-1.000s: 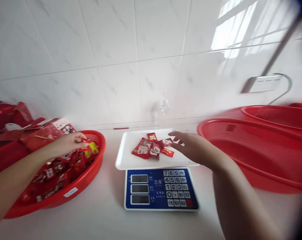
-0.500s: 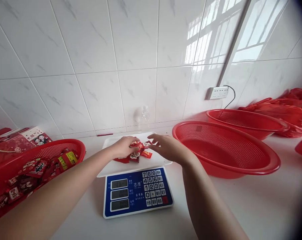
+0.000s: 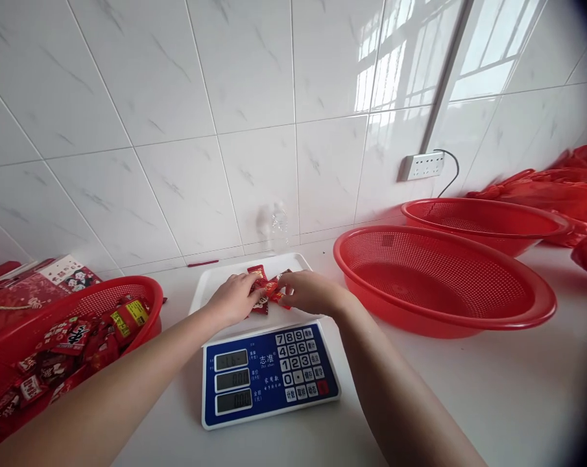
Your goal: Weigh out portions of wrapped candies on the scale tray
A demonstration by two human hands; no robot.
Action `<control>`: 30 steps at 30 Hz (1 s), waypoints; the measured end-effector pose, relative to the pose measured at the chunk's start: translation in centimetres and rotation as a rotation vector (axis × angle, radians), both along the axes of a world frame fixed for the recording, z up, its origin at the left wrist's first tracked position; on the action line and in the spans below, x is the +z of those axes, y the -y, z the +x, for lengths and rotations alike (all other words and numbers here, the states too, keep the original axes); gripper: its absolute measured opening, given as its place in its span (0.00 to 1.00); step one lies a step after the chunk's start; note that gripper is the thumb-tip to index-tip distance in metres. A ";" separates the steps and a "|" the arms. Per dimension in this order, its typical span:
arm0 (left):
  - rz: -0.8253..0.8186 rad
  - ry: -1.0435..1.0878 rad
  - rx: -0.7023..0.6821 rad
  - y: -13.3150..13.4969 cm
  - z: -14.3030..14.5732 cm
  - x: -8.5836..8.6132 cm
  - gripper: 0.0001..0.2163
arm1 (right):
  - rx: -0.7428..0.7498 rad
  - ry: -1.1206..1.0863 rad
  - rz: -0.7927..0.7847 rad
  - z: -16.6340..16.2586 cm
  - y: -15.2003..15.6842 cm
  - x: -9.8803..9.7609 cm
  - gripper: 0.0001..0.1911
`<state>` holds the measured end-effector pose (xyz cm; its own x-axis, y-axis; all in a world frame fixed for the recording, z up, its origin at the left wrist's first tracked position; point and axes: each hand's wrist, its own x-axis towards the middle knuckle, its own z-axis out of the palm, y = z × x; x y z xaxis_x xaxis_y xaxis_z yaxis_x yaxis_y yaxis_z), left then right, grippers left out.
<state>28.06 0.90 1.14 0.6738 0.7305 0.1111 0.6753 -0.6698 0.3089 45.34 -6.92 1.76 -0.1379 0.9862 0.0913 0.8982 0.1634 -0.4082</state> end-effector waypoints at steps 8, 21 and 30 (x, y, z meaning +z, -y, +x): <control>-0.113 0.090 -0.064 -0.1 -1.0 0.4 0.21 | -0.101 0.021 0.074 0.2 -0.5 -0.5 0.23; -0.205 0.297 0.028 1.1 -2.3 1.1 0.25 | -0.045 0.019 0.073 0.0 -0.7 -0.9 0.19; -0.207 1.033 0.044 6.0 -4.7 3.0 0.16 | -0.130 0.038 0.179 -1.6 -1.9 -2.1 0.12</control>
<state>23.32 -5.06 4.15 0.2953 0.8226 0.4859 0.0413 -0.5191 0.8537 43.72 -5.02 -0.31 -0.0170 0.9643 0.2641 0.9308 0.1117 -0.3482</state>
